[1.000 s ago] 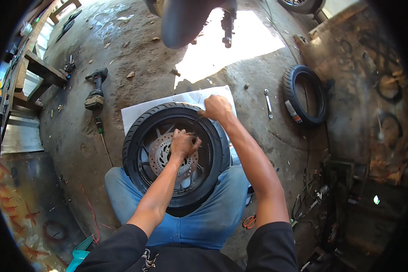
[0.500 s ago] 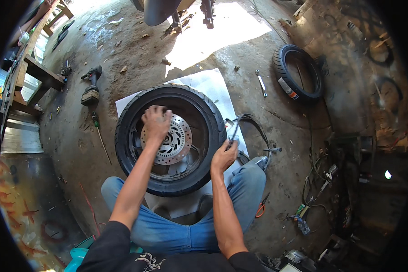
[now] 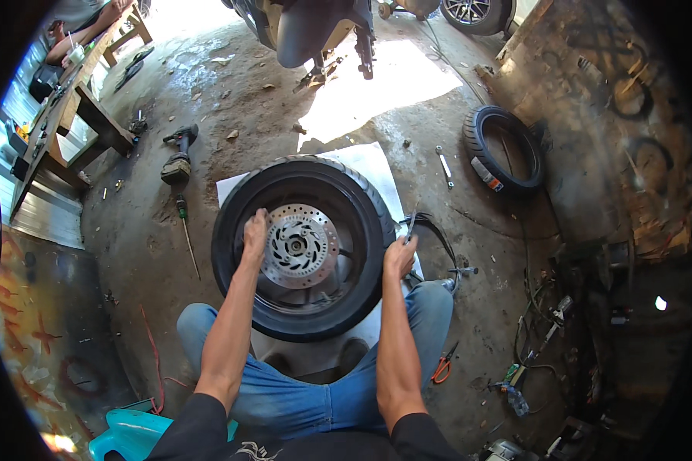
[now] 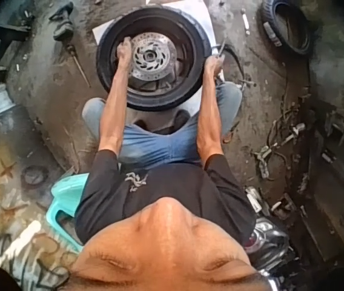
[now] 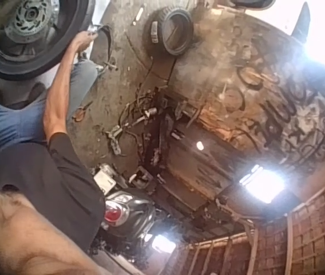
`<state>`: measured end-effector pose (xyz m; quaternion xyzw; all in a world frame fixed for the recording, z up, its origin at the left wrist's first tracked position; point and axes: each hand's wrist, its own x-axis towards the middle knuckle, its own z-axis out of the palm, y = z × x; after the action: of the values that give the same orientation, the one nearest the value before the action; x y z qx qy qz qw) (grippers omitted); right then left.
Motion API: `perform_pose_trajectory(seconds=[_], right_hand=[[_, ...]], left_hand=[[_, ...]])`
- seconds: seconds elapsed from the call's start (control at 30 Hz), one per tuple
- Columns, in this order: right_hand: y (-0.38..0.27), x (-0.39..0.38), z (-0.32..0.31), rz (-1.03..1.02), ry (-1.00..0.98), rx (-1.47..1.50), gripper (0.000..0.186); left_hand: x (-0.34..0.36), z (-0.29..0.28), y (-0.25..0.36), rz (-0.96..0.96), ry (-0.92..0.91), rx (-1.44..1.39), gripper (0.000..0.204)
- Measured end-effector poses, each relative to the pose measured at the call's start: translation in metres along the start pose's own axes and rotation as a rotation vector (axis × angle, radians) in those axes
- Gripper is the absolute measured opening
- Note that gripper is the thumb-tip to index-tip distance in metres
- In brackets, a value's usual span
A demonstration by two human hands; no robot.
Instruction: Mounting a new tire onto a motorcycle wheel rim using hand tools.
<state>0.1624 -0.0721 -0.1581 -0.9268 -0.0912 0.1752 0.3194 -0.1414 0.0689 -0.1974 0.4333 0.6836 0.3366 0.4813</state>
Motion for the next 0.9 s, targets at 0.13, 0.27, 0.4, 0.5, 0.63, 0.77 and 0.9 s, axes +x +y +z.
perform_pose_trajectory(seconds=[0.13,0.27,0.4,0.5,0.63,0.77,0.9], right_hand=[[-0.087,0.026,-0.001,-0.314,-0.075,-0.060,0.047],[-0.143,0.050,0.025,-0.634,-0.183,-0.081,0.041],[-0.150,0.035,0.065,-0.820,-0.338,-0.232,0.026],[-0.121,0.044,0.087,-0.860,-0.260,-0.263,0.021],[-0.151,-0.039,0.084,-0.810,-0.200,-0.081,0.022],[-0.125,-0.079,0.035,-0.708,-0.367,0.358,0.024],[-0.067,-0.080,0.036,-0.685,-0.567,0.129,0.030]], left_hand=[[-0.032,-0.008,-0.044,-0.145,0.116,-0.160,0.073],[-0.088,0.015,-0.026,-0.153,0.163,-0.542,0.060],[-0.073,-0.005,-0.036,-0.355,-0.043,-0.553,0.080],[-0.061,-0.012,-0.023,-0.378,-0.188,-0.237,0.093],[-0.040,-0.034,-0.030,-0.401,-0.073,0.298,0.073],[-0.040,-0.001,0.066,0.158,0.202,0.252,0.051],[0.028,0.000,0.136,0.418,0.176,0.258,0.031]])
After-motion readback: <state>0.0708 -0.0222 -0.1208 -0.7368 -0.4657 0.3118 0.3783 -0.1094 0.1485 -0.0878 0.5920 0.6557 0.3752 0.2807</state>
